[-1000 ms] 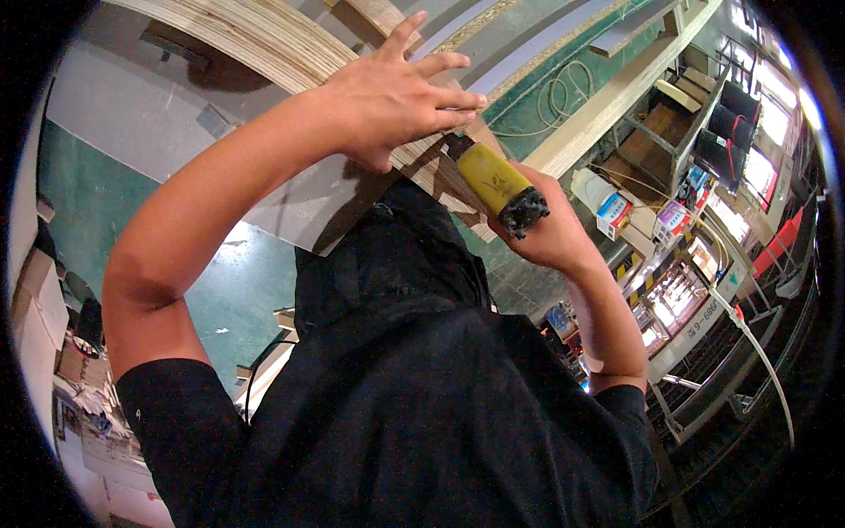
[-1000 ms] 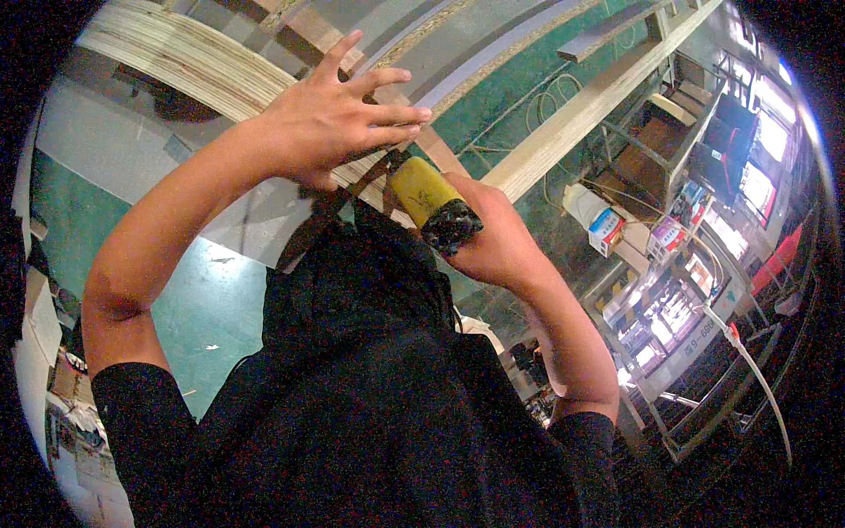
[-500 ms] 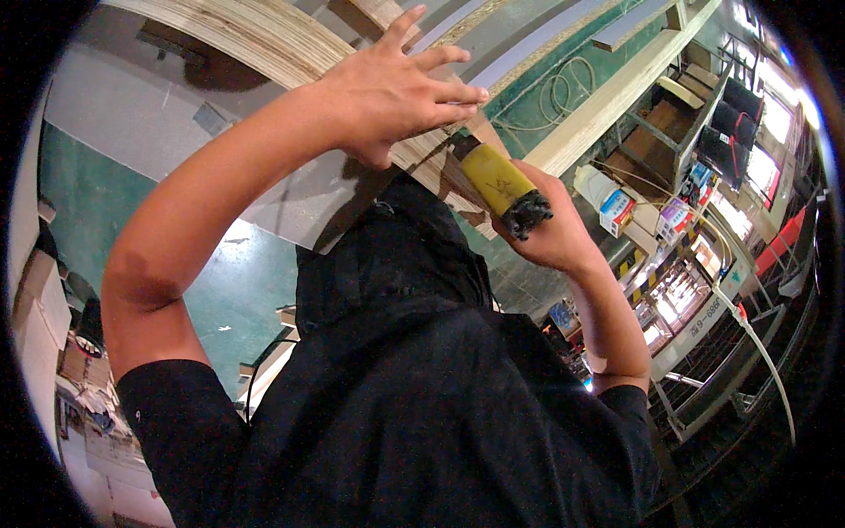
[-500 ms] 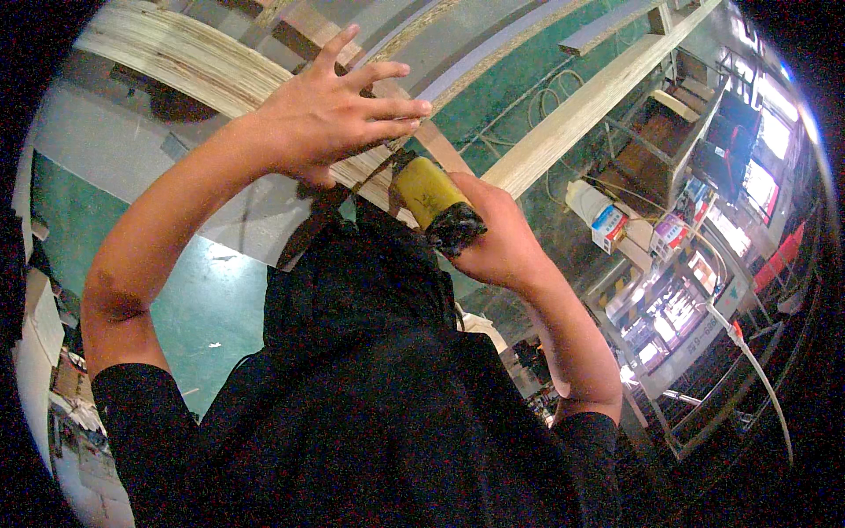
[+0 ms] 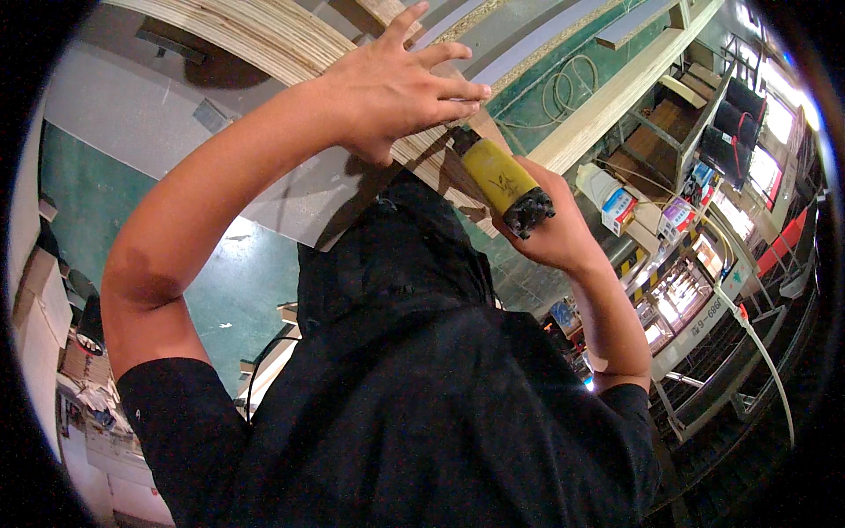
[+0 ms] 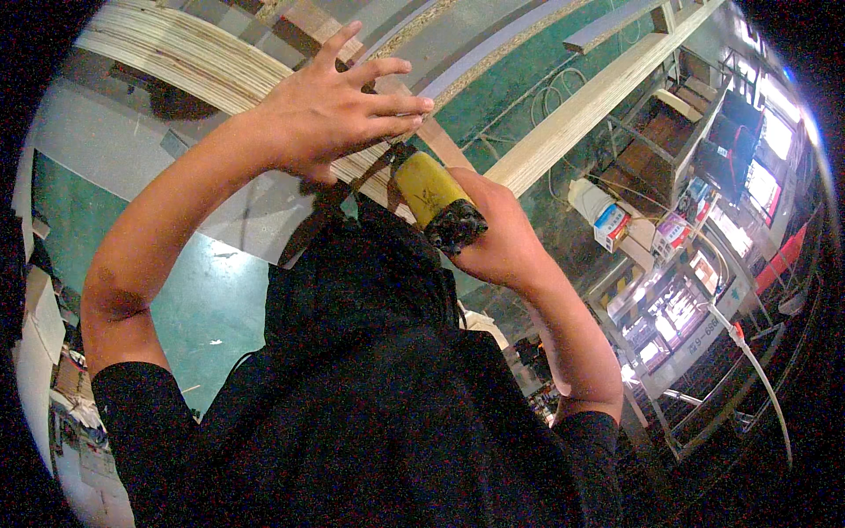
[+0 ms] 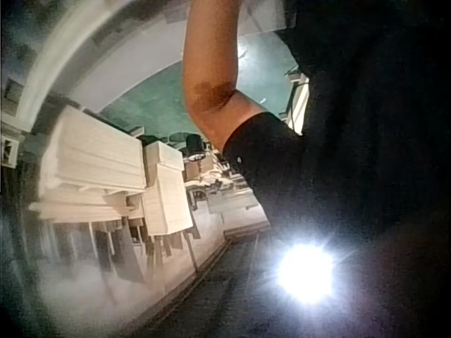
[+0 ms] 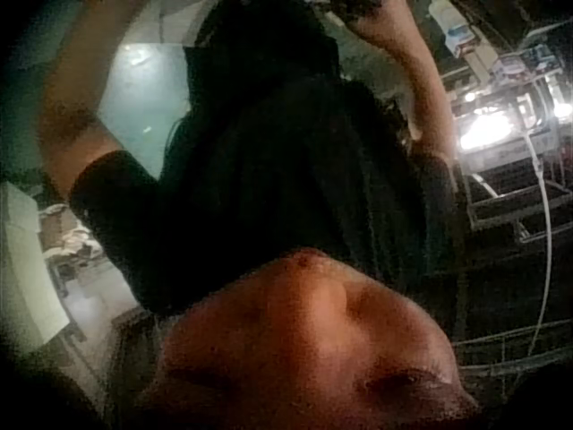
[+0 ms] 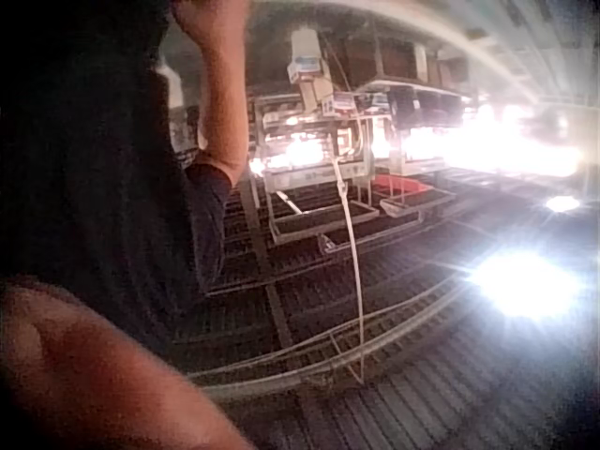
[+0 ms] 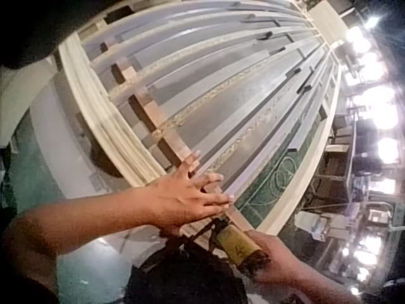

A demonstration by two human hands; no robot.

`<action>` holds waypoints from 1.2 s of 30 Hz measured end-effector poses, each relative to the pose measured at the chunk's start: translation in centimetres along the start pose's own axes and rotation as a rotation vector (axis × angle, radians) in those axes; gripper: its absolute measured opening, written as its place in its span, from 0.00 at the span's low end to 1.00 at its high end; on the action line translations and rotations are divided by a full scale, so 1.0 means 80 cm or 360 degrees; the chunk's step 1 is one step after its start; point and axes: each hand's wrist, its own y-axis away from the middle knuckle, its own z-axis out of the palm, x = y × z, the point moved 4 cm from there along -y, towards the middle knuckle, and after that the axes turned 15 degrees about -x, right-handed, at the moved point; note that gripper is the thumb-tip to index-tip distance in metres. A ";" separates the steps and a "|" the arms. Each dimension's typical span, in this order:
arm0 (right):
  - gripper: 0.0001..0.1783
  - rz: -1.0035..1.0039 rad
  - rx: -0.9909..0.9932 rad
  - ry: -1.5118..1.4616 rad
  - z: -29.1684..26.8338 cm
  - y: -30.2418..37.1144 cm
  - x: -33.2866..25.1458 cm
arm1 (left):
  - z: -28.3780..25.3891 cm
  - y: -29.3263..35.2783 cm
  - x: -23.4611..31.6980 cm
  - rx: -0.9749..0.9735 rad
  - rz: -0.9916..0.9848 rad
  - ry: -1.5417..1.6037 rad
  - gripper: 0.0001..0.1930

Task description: The person uses a pneumatic nail gun to attach wooden slats to a large wooden frame structure. They position the slats and drive nails into the joints to secure them in place. The person works on different sections of the frame, occasionally adjusting the position of the wood pieces.

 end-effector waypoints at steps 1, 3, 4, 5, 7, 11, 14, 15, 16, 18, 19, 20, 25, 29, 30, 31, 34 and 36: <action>0.28 0.0020 -0.0006 -0.0009 0.001 0.000 0.000 | 0.001 0.000 0.000 0.0015 0.0002 -0.0002 0.61; 0.28 0.0014 -0.0008 -0.0040 0.001 -0.001 0.000 | 0.003 0.000 -0.001 0.0026 0.0010 -0.0002 0.61; 0.28 0.0011 -0.0008 -0.0056 0.001 -0.001 0.000 | 0.003 0.000 -0.001 0.0022 0.0017 0.0000 0.62; 0.29 0.0019 0.0002 -0.0057 0.002 -0.001 0.001 | 0.003 -0.001 -0.002 0.0017 0.0024 0.0001 0.62; 0.29 0.0034 0.0020 -0.0053 0.004 0.000 0.003 | 0.002 0.000 -0.001 0.0002 0.0011 0.0004 0.62; 0.27 0.0052 0.0029 -0.0107 0.005 -0.001 0.002 | 0.003 0.000 -0.001 -0.0004 0.0000 -0.0002 0.63; 0.21 0.0077 0.0029 -0.0085 0.004 -0.002 -0.003 | 0.003 0.000 -0.001 -0.0012 0.0017 0.0014 0.62; 0.21 0.0095 0.0025 -0.0064 0.003 -0.003 -0.004 | 0.003 0.000 -0.001 -0.0020 0.0013 0.0011 0.62; 0.20 0.0112 0.0021 -0.0044 0.003 -0.003 -0.005 | 0.003 0.001 -0.001 -0.0028 0.0010 0.0008 0.62; 0.19 0.0137 0.0006 0.0006 0.002 -0.001 -0.006 | 0.002 0.001 0.000 -0.0011 0.0015 0.0002 0.62; 0.19 0.0148 0.0001 0.0030 0.002 0.001 -0.006 | 0.003 0.001 0.000 0.0013 0.0024 -0.0002 0.62; 0.18 0.0111 0.0013 0.0036 0.003 0.004 -0.005 | 0.004 0.000 0.001 0.0036 0.0034 -0.0006 0.62; 0.18 0.0092 -0.0049 -0.0012 0.018 0.032 0.003 | 0.012 -0.007 0.003 0.0083 -0.0006 0.0036 0.64; 0.22 0.0118 -0.0130 -0.0049 0.054 0.058 0.024 | 0.013 -0.010 0.004 0.0070 0.0006 0.0080 0.66; 0.21 0.0070 -0.0121 -0.0091 0.064 0.063 0.029 | 0.013 -0.005 0.001 0.0080 -0.0027 0.0065 0.67; 0.21 0.0019 -0.0108 -0.0140 0.071 0.070 0.033 | 0.013 -0.003 -0.001 0.0085 -0.0055 0.0047 0.67; 0.22 -0.0077 0.0038 -0.0402 0.092 0.093 0.037 | 0.005 0.016 -0.023 -0.0025 -0.0248 -0.0096 0.68; 0.25 -0.0105 0.0060 -0.0497 0.106 0.098 0.054 | -0.002 0.024 -0.036 -0.0127 -0.0288 -0.0156 0.70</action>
